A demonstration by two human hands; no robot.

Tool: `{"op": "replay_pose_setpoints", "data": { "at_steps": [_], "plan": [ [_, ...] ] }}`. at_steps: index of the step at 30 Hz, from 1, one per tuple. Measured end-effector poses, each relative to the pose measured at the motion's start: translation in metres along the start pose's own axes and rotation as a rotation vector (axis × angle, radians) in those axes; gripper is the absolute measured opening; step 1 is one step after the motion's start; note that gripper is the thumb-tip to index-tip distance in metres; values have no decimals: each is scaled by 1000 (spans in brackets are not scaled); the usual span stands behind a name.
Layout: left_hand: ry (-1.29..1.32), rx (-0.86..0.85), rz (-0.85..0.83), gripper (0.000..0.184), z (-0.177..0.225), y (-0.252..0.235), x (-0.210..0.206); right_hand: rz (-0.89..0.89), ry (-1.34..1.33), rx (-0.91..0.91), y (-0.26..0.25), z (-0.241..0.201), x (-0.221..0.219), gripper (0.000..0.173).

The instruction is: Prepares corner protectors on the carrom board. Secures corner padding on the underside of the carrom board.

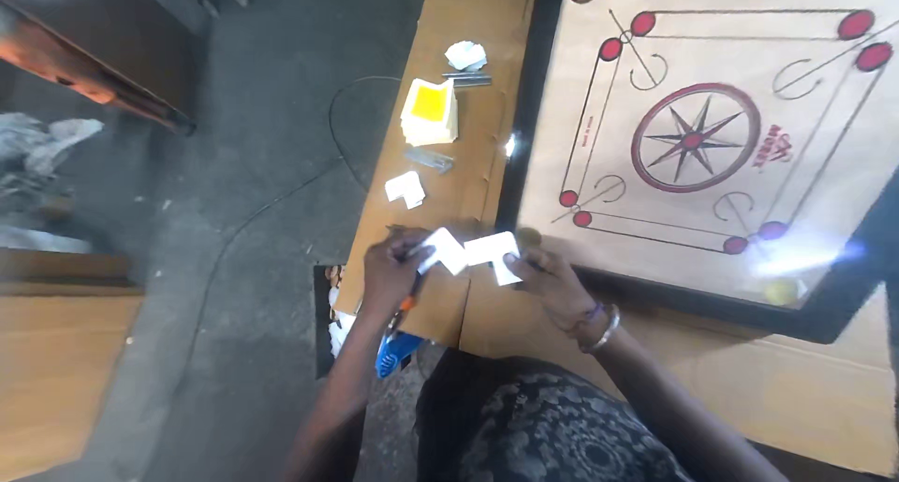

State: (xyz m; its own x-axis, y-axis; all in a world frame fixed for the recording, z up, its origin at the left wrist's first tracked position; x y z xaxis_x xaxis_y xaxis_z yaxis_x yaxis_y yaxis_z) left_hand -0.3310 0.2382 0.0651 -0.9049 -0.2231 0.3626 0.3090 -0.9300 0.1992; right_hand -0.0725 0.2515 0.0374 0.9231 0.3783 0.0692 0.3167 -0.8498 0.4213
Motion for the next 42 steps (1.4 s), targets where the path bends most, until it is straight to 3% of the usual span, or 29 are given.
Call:
{"op": "replay_pose_setpoints", "data": {
  "at_steps": [2, 5, 7, 10, 12, 13, 19, 22, 25, 28, 30, 31, 33, 35, 36, 39, 42],
  "plan": [
    [-81, -54, 58, 22, -20, -63, 16, 37, -19, -24, -5, 4, 4, 16],
    [-245, 14, 0, 31, -58, -157, 23, 70, 22, -47, -8, 0, 5, 17],
    [-486, -21, -62, 45, -51, -174, 15, 102, 40, -59, -8, -4, 4, 12],
    [-273, -124, -191, 46, -7, -125, -13, 125, -10, -39, -13, -4, 6, 12],
    [96, 17, -482, 45, 16, -65, -34, 75, -26, 9, -13, -4, 5, 13],
    [235, 48, -549, 44, 23, -41, -44, 34, -29, 44, -12, -6, 5, 12],
    [473, 63, -440, 24, 38, 19, -43, -285, -104, 320, 6, -17, 14, 15],
    [349, -150, -443, 12, 46, 36, -45, -268, -58, 383, 21, -32, 19, 15],
    [81, -461, -422, 25, 52, 54, -51, -185, 144, 499, 33, -38, 26, 11],
    [149, -434, -308, 11, 49, 71, -64, -119, 308, 573, 44, -34, 31, 9],
    [92, -328, -135, 15, 41, 76, -59, -96, 312, 497, 50, -30, 34, 9],
    [-62, -341, -12, 19, 38, 77, -50, -78, 281, 428, 53, -27, 36, 9],
    [-400, -489, 170, 22, 40, 88, -38, -44, 230, 298, 58, -19, 40, 9],
    [-523, -700, 156, 23, 46, 109, -45, -38, 211, 235, 62, -14, 40, 9],
    [-482, -748, 85, 26, 47, 120, -55, -59, 216, 251, 64, -13, 39, 10],
    [-204, -681, -64, 24, 44, 135, -88, -152, 296, 465, 69, -12, 37, 13],
    [107, -408, -95, 13, 34, 149, -104, -211, 355, 532, 79, -12, 45, 11]
  ]
}}
Point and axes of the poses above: each hand's wrist, its own y-axis away from the middle knuckle, its own x-axis out of the back of the hand, z = x × y, the point moved 3 cm from there along -y, towards the middle knuckle, and after that the axes turned 9 degrees about y, right-handed, at the moved point
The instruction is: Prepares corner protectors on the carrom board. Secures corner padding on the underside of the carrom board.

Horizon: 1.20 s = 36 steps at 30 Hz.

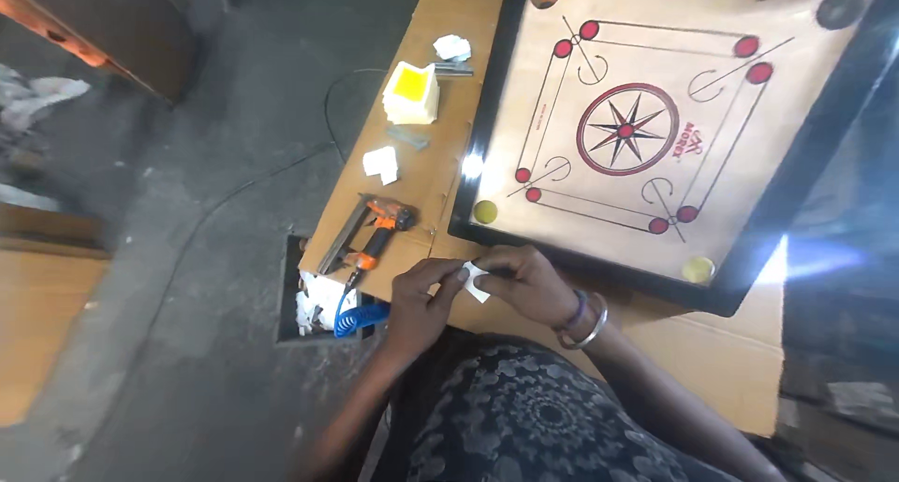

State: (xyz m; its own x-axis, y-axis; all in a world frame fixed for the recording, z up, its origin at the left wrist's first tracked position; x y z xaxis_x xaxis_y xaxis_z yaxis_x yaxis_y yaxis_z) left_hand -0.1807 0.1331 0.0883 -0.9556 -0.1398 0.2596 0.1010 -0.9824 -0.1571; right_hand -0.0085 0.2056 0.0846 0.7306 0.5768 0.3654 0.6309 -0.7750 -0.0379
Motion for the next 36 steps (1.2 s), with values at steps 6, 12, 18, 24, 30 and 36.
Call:
{"op": "replay_pose_setpoints", "data": {
  "at_steps": [6, 12, 18, 24, 30, 36],
  "plan": [
    [-273, 145, 420, 23, -13, 19, 37, 90, -387, -462, 24, 13, -6, 12],
    [90, 323, 76, 14, -14, 30, 2, 123, -823, -647, 18, 16, -32, 13],
    [46, 316, 47, 10, -8, 11, 25, -72, -739, -500, 7, 10, -30, 18],
    [-137, 58, 68, 12, -7, 2, 30, 31, -359, -219, -9, 9, -34, 11],
    [-114, 63, 110, 10, -21, 1, 34, 46, -28, -24, -22, 7, -43, 9],
    [-283, 206, 688, 20, -71, 7, 155, 88, 156, -26, -44, 16, -44, 12]
  ]
}}
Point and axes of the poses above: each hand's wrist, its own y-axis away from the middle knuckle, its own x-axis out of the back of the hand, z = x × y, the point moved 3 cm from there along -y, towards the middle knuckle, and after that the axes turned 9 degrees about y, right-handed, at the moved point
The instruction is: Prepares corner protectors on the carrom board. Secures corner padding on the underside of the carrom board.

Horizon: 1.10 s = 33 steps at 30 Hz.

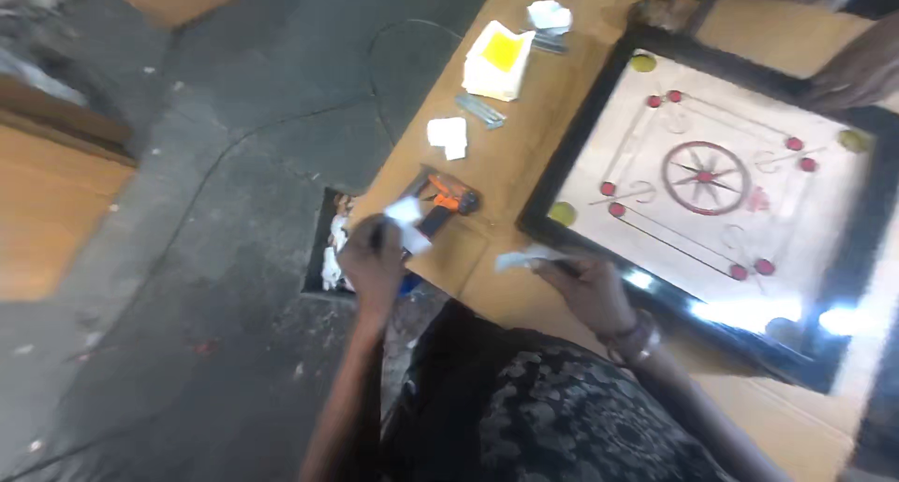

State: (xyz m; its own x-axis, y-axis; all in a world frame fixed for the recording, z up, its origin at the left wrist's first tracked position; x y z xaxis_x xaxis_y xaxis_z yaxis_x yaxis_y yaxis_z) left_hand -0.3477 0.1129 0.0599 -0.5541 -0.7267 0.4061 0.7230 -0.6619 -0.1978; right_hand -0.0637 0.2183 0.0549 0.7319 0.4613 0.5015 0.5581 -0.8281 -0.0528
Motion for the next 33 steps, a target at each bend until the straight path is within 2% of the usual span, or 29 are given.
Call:
{"op": "replay_pose_setpoints", "data": {
  "at_steps": [1, 3, 4, 6, 7, 8, 9, 11, 13, 14, 16, 18, 19, 21, 22, 23, 24, 26, 27, 28, 30, 33],
  "plan": [
    [-36, 114, 136, 21, -30, -20, 24, -10, 42, 33, -2, 5, 0, 15],
    [-51, 446, 245, 28, -105, -48, 57, -16, 121, 90, -6, 13, -1, 20],
    [-43, 602, 242, 31, -148, -55, 66, -9, 134, 104, -10, 17, -3, 23],
    [-92, 809, 187, 35, -226, -58, 72, -14, 125, 79, -18, 27, -7, 34],
    [-203, 866, 94, 37, -253, -58, 74, -23, 124, 59, -25, 31, -10, 42],
    [-359, 886, -19, 42, -263, -56, 76, -35, 135, 32, -31, 33, -13, 51],
    [-483, 846, -108, 48, -253, -51, 74, -49, 139, -6, -36, 33, -14, 58],
    [-537, 602, -167, 45, -193, -45, 58, -69, 146, -47, -50, 33, -13, 64],
    [-252, 374, -238, 36, -120, -41, 24, -76, 120, -26, -63, 37, -8, 68],
    [-19, 341, -366, 33, -80, -33, 4, -98, 84, -7, -68, 38, -8, 65],
    [403, 390, -781, 40, -13, -11, -35, -164, 30, 48, -78, 39, -9, 63],
    [579, 448, -1107, 43, 34, 8, -66, -210, 20, 106, -83, 44, -12, 64],
    [605, 493, -1166, 36, 50, 14, -77, -234, 13, 120, -82, 46, -12, 66],
    [594, 571, -1142, 18, 59, 22, -93, -275, -32, 133, -76, 50, -10, 80],
    [585, 597, -1096, 11, 55, 24, -98, -301, -74, 102, -69, 52, -7, 90],
    [577, 618, -1052, 8, 48, 25, -100, -346, -156, 21, -61, 53, -2, 93],
    [563, 635, -1002, 6, 42, 23, -101, -384, -293, -93, -50, 56, 2, 81],
    [538, 642, -891, 6, 30, 19, -107, -415, -700, -264, -23, 69, 4, 39],
    [532, 635, -849, 6, 24, 17, -114, -400, -836, -357, -12, 76, 1, 33],
    [526, 625, -825, 7, 17, 16, -123, -348, -862, -428, -6, 80, 0, 32],
    [490, 603, -790, 10, 5, 13, -147, -159, -675, -503, -9, 81, 1, 23],
    [283, 492, -743, 34, -4, 4, -184, 40, -67, -477, -30, 86, 9, 22]
  ]
}}
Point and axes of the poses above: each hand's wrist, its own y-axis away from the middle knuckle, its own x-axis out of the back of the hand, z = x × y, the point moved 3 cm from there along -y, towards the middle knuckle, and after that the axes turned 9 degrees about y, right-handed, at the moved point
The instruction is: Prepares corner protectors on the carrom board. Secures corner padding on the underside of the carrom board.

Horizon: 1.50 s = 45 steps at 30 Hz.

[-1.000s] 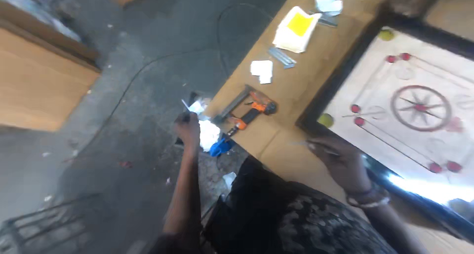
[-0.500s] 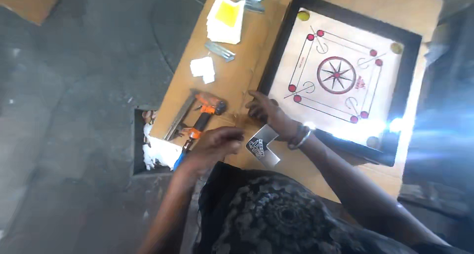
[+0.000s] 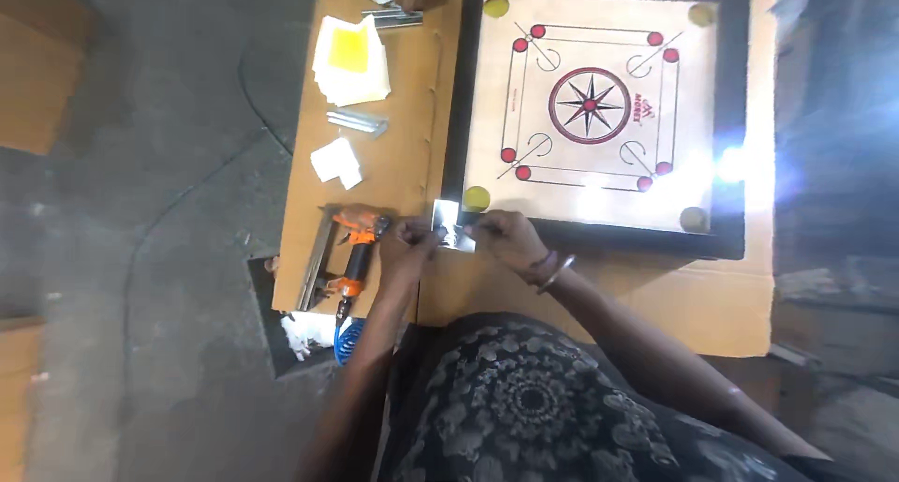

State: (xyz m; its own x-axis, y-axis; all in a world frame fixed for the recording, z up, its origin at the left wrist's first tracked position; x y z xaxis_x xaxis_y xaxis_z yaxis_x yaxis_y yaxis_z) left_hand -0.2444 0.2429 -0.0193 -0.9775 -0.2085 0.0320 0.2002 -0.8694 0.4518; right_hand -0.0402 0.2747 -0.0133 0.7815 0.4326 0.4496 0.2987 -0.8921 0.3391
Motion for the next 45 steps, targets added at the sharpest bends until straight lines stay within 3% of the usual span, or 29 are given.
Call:
{"op": "replay_pose_setpoints", "data": {
  "at_steps": [2, 4, 15, 18, 20, 24, 26, 28, 31, 33, 34, 37, 39, 43, 45],
  "plan": [
    [-105, -22, 55, 47, 0, -16, -11, 116, 255, -4, -12, -1, 2, 25],
    [-153, -20, 97, 49, 2, -23, -19, 105, 379, -66, -19, -2, 5, 25],
    [-287, 74, 254, 56, 5, -24, -25, 75, 453, -125, -25, 0, 7, 31],
    [-472, 132, 282, 66, 12, -20, -20, 78, 540, -263, -21, -6, 17, 49],
    [-598, 17, 247, 59, 27, -21, -24, 99, 545, -307, -21, -1, 27, 61],
    [-894, -206, 47, 67, 51, -68, -75, 77, 532, -213, -17, 10, 28, 49],
    [-962, -377, 50, 74, 50, -99, -105, 62, 537, -181, -16, 12, 28, 46],
    [-934, -518, 75, 63, 57, -119, -112, 71, 537, -147, -17, 10, 28, 45],
    [-698, -536, 135, 34, 66, -134, -62, 128, 536, -115, -14, 10, 27, 43],
    [-747, -460, 233, 31, 73, -133, 0, 141, 525, -130, -15, 12, 27, 44],
    [-798, -395, 227, 32, 73, -133, 33, 152, 509, -133, -16, 12, 28, 44],
    [-943, -206, 83, 59, 61, -145, 101, 165, 481, -153, -19, 14, 29, 42],
    [-1022, -208, -10, 57, 48, -152, 117, 150, 482, -160, -19, 13, 30, 42],
    [-1028, -326, -53, 24, 42, -152, 120, 141, 509, -169, -20, 12, 31, 42],
    [-1028, -363, -30, 27, 43, -146, 119, 148, 518, -163, -19, 13, 31, 43]
  ]
}}
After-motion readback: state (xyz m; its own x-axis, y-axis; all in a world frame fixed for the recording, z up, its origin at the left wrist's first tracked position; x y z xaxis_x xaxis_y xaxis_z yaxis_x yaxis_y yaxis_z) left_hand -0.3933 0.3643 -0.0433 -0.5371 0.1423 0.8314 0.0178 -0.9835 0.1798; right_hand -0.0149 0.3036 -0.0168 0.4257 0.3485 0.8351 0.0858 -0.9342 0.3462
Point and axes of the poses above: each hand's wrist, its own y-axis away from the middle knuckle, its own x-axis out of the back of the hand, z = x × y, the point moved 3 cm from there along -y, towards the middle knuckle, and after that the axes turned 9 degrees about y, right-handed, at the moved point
